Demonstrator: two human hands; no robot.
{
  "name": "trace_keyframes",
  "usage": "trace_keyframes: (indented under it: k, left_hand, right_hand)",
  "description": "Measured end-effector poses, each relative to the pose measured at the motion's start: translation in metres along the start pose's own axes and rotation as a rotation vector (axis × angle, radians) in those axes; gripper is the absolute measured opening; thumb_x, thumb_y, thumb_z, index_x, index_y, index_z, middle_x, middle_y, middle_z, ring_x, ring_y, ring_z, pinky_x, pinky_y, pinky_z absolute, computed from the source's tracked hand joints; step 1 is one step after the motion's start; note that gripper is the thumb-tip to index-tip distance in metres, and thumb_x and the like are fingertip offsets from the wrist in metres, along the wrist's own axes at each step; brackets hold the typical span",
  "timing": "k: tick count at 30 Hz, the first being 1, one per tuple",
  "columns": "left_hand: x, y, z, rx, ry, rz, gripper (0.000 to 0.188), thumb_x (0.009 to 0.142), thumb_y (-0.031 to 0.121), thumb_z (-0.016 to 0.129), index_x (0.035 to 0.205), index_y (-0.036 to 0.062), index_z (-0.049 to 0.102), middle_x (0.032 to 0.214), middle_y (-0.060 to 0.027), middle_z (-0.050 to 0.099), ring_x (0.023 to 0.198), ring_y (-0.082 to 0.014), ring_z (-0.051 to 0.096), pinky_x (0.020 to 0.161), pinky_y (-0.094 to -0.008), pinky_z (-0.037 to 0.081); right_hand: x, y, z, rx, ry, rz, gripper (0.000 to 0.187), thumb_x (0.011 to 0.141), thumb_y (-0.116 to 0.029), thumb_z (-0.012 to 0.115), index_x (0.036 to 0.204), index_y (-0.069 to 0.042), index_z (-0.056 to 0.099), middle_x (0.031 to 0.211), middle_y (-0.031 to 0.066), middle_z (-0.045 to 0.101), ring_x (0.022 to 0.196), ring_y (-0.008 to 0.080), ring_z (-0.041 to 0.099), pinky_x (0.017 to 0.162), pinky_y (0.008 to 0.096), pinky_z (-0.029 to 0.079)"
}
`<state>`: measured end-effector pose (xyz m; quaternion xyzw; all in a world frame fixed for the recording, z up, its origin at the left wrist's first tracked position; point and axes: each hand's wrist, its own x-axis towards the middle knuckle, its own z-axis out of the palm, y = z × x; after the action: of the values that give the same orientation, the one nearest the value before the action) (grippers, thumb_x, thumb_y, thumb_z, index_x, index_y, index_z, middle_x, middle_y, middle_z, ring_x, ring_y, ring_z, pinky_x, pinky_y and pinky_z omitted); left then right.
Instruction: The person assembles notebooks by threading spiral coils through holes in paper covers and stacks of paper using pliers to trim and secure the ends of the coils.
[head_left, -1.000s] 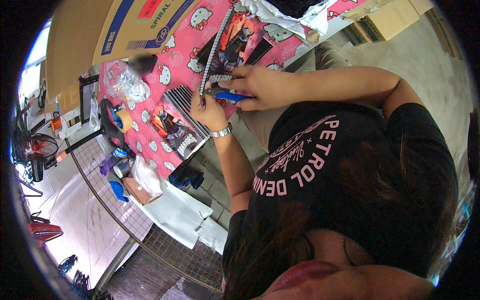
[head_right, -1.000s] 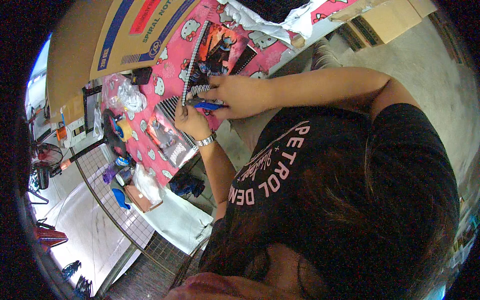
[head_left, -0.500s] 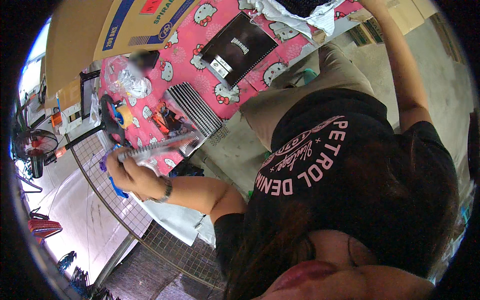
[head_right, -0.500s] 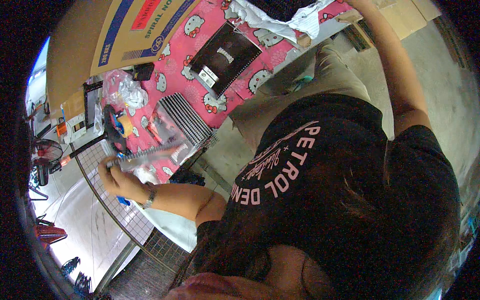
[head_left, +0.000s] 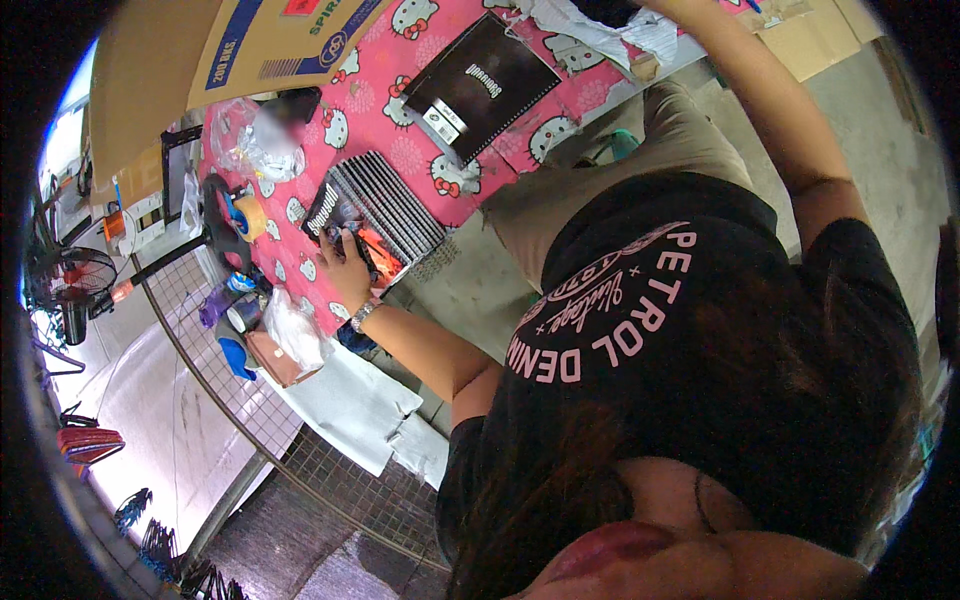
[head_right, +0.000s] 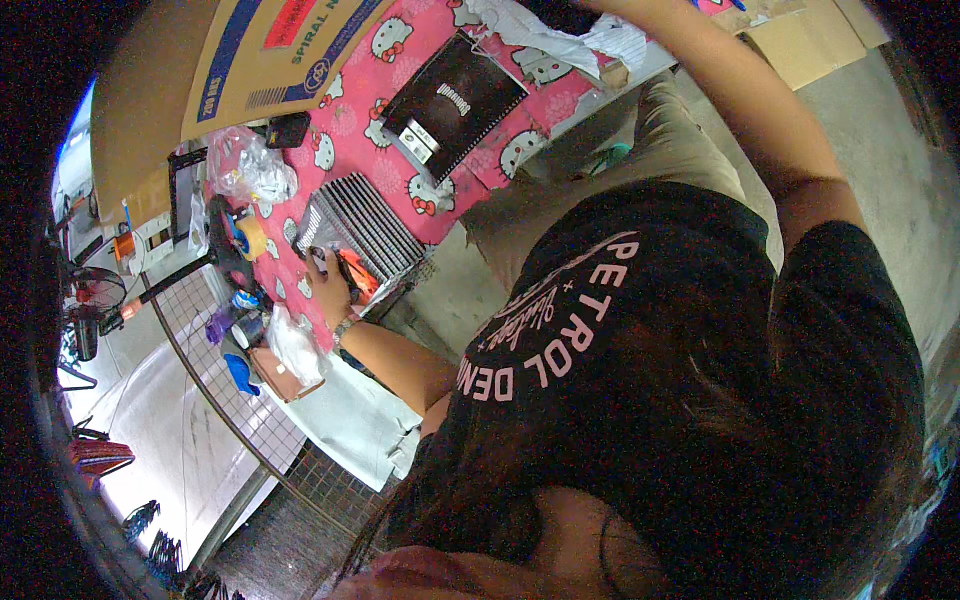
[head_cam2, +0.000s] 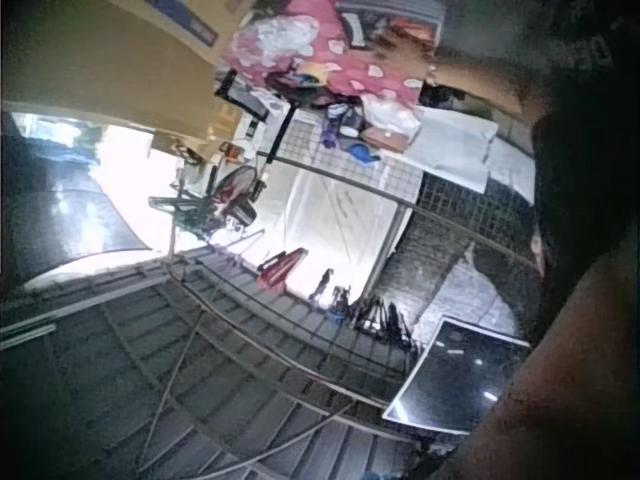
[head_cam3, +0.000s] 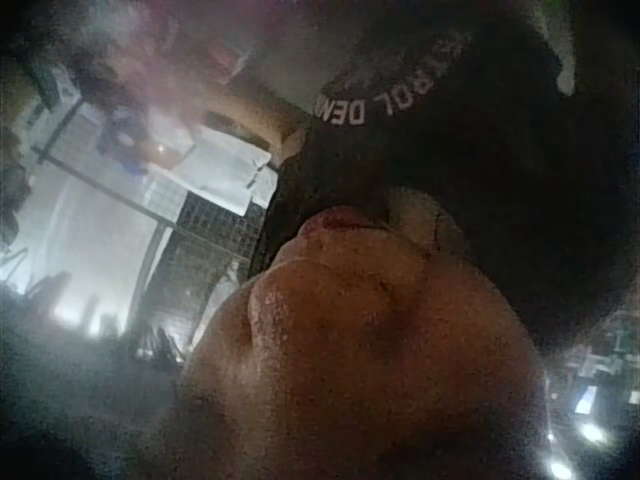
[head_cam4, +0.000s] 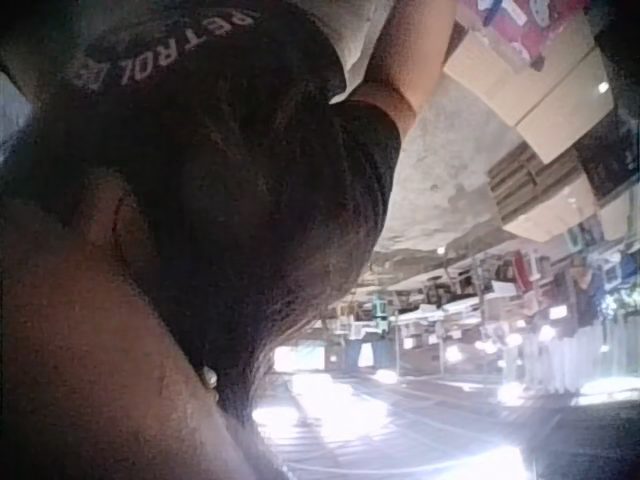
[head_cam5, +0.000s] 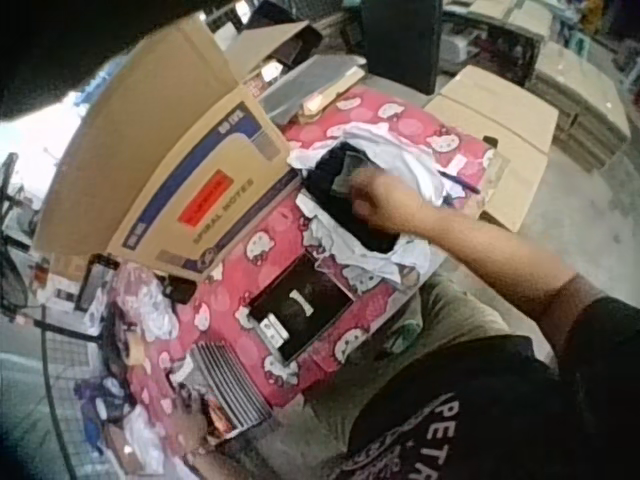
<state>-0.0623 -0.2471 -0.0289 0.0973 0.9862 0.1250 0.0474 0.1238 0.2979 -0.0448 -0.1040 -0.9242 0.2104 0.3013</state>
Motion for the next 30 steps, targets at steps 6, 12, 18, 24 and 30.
trace_keyframes:
  k: [6,12,18,24,30]
  left_hand:
    - [-0.004,-0.039,0.017,0.137,0.069,0.098,0.068,0.093,0.06,0.041,0.15,0.0222,0.031,0.149,-0.0329,0.024,0.139,-0.0467,0.023,0.11,-0.0559,0.024]
    - [-0.003,-0.024,0.014,0.019,0.078,0.054,0.067,0.094,0.06,0.039,0.15,0.0226,0.031,0.15,-0.0332,0.022,0.139,-0.0469,0.024,0.11,-0.0566,0.024]
    - [-0.003,0.052,0.008,-0.065,0.35,0.335,0.056,0.089,0.045,0.06,0.132,0.0098,0.052,0.138,-0.0304,0.042,0.129,-0.0446,0.038,0.106,-0.0537,0.031]
    - [-0.046,0.218,0.079,-0.011,0.126,0.998,0.038,0.08,0.03,0.071,0.11,0.0066,0.065,0.124,-0.014,0.058,0.112,-0.0342,0.054,0.098,-0.0434,0.043]
    - [-0.037,0.217,0.134,0.244,0.034,1.071,0.044,0.078,0.022,0.065,0.12,0.0097,0.06,0.124,-0.0115,0.059,0.108,-0.0318,0.058,0.084,-0.042,0.053]
  right_hand:
    - [0.021,-0.037,0.054,-0.583,-0.276,0.036,0.016,0.084,-0.015,0.054,0.09,-0.006,0.065,0.096,0.0139,0.063,0.089,0.0287,0.063,0.069,0.0376,0.054]
    - [0.033,-0.024,0.081,-0.591,-0.251,0.105,0.02,0.085,-0.016,0.051,0.088,-0.005,0.068,0.095,0.0148,0.063,0.089,0.0272,0.064,0.067,0.0365,0.054]
    - [0.03,-0.016,0.101,-0.629,-0.17,0.102,0.02,0.084,-0.016,0.052,0.087,-0.006,0.069,0.094,0.0151,0.064,0.087,0.0266,0.064,0.066,0.0362,0.054]
    - [0.038,-0.02,0.098,-0.512,-0.14,0.178,0.019,0.083,-0.016,0.054,0.087,-0.006,0.07,0.095,0.0143,0.065,0.089,0.027,0.064,0.068,0.0352,0.054]
    - [0.044,-0.021,0.094,-0.561,-0.239,0.09,0.018,0.082,-0.016,0.057,0.086,-0.007,0.071,0.095,0.0142,0.066,0.089,0.0278,0.065,0.069,0.0366,0.054]
